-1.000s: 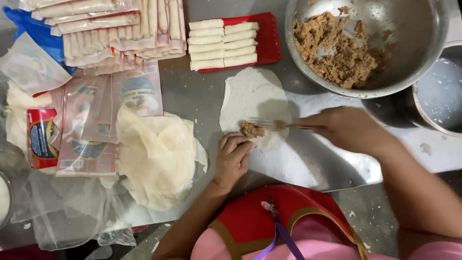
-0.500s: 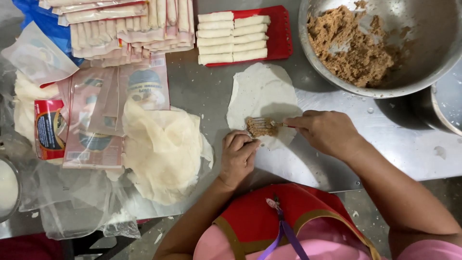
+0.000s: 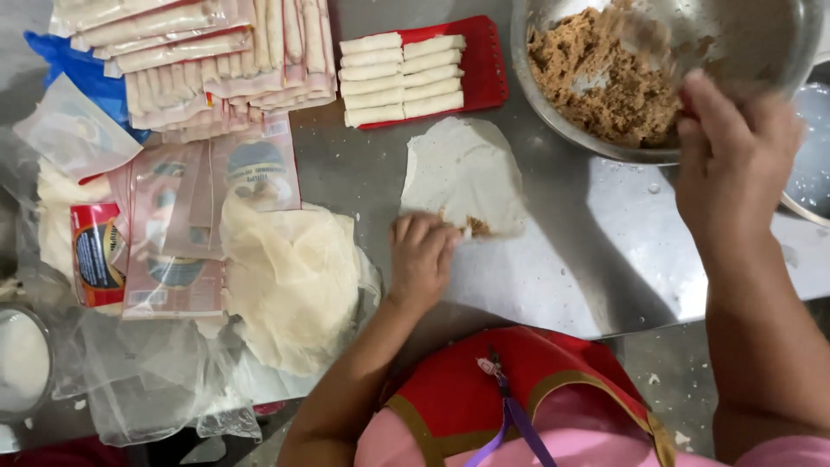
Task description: A person is manually wrapping spring rolls by placing filling on wrappers, rolling them, and stacking them in a tray.
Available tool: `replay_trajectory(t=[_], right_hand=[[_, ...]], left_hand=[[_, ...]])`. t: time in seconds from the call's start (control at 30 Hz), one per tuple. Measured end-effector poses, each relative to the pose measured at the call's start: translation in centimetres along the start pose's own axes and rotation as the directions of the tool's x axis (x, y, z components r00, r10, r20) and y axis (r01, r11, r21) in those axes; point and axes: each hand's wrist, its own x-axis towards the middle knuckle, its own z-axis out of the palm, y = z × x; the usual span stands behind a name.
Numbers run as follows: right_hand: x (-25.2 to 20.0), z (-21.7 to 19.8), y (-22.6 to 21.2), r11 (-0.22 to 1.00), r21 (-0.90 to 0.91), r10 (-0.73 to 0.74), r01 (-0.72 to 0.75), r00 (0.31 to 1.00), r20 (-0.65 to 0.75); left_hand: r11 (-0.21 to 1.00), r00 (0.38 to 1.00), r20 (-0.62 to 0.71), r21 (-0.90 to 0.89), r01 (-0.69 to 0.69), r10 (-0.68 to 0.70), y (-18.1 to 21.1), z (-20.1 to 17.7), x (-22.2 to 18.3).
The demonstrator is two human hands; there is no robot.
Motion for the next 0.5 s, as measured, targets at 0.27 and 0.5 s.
replay_trajectory(t=[0.27,0.5], right_hand=[[-3.4,1.1,-13.5,0.593,0.805,-0.052,0.021,0.999,0.013],[-3.7,1.8,-15.9,0.599,0.801,-0.194,0.019,0.973,0.122]], left_hand=[[0.995,0.989,0.128,0.078,0.062,-0.072,-3.0,1.6,2.7],[0.997,0.956,0.294,0.076,-0.028,0.005,-1.2,1.3,0.7]])
